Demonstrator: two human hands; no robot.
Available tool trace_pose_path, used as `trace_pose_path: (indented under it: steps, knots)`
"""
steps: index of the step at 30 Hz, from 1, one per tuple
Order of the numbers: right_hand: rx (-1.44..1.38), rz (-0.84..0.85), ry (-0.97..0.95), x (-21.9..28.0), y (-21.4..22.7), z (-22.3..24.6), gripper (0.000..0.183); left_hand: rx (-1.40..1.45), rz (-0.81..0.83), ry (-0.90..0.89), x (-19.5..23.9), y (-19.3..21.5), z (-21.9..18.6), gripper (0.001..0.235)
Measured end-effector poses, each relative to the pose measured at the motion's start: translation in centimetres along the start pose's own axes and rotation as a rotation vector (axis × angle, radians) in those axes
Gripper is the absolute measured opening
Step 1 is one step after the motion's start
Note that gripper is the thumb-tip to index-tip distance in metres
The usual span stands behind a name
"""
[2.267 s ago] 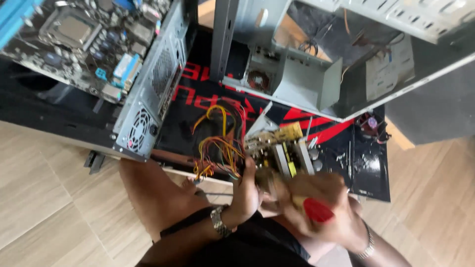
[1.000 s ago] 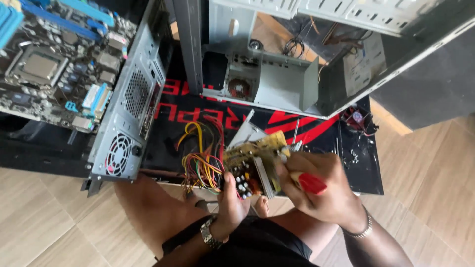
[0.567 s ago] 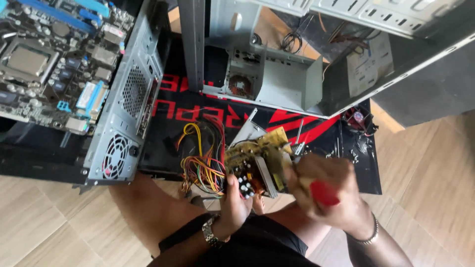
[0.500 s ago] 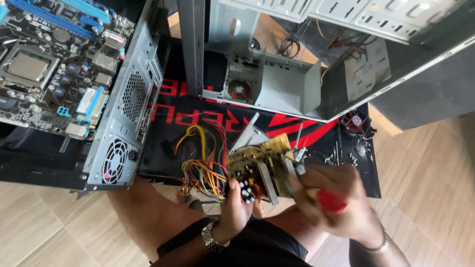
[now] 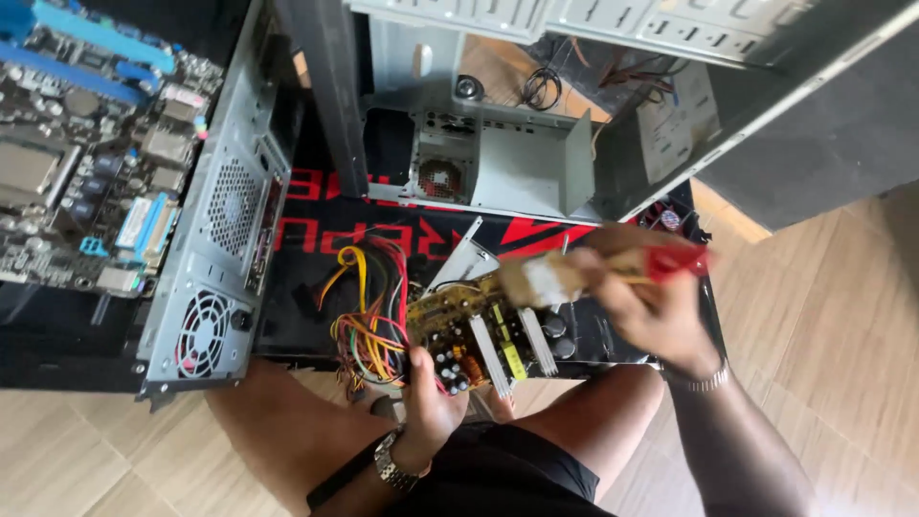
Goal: The person uses a screwdriver to remove screws from a computer power supply unit. They then use a brush to clean dust from the power supply and a separate green circuit board.
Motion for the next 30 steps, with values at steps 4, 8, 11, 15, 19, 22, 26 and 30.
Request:
trace_pose_path:
  steps: [4, 8, 11, 15, 19, 22, 26, 30]
  knots:
    - [0.009, 0.234, 0.203, -2.7, -1.1, 0.9, 0.017, -0.226, 0.013, -0.139, 0.2, 1.3, 1.3, 0.102]
    - [-0.14, 0.542, 0.303, -3.6, -2.8, 3.4, 0.03, -0.289, 0.01, -0.242, 0.8, 1.6, 2.2, 0.101]
    - [0.077, 0.4, 0.375, -5.8, -2.2, 3.9, 0.029, -0.299, 0.087, -0.151, 0.3, 1.4, 1.9, 0.121]
    - [-0.335, 0.574, 0.189, -4.7, -2.2, 4.8, 0.033, -0.284, 0.038, -0.201, -0.4, 1.7, 0.5, 0.101]
    - [-0.05, 0.306, 0.198, -3.1, 0.0, 3.3, 0.016, -0.19, 0.052, -0.142, -1.5, 1.4, -0.2, 0.107]
    - [-0.159, 0.252, 0.149, -1.4, 2.3, 0.6, 0.012, 0.566, -0.055, 0.441, -6.1, 0.2, -4.3, 0.083]
    - [-0.136, 0.054, -0.068, -1.0, 3.5, 3.1, 0.012, 1.139, -0.254, 1.168, -5.5, -0.8, -4.0, 0.079]
    - [-0.176, 0.291, -0.016, 0.8, 3.8, 1.4, 0.03, 1.288, -0.362, 1.006, -6.4, -1.3, -4.8, 0.071]
Point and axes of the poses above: each hand's wrist, its own x-axis away from the middle knuckle, its own y-axis out of the back of the hand, z = x × y, the point moved 3 cm from there along -x, towards the middle knuckle, and after that the axes turned 9 degrees about -z, right-handed, at the moved point
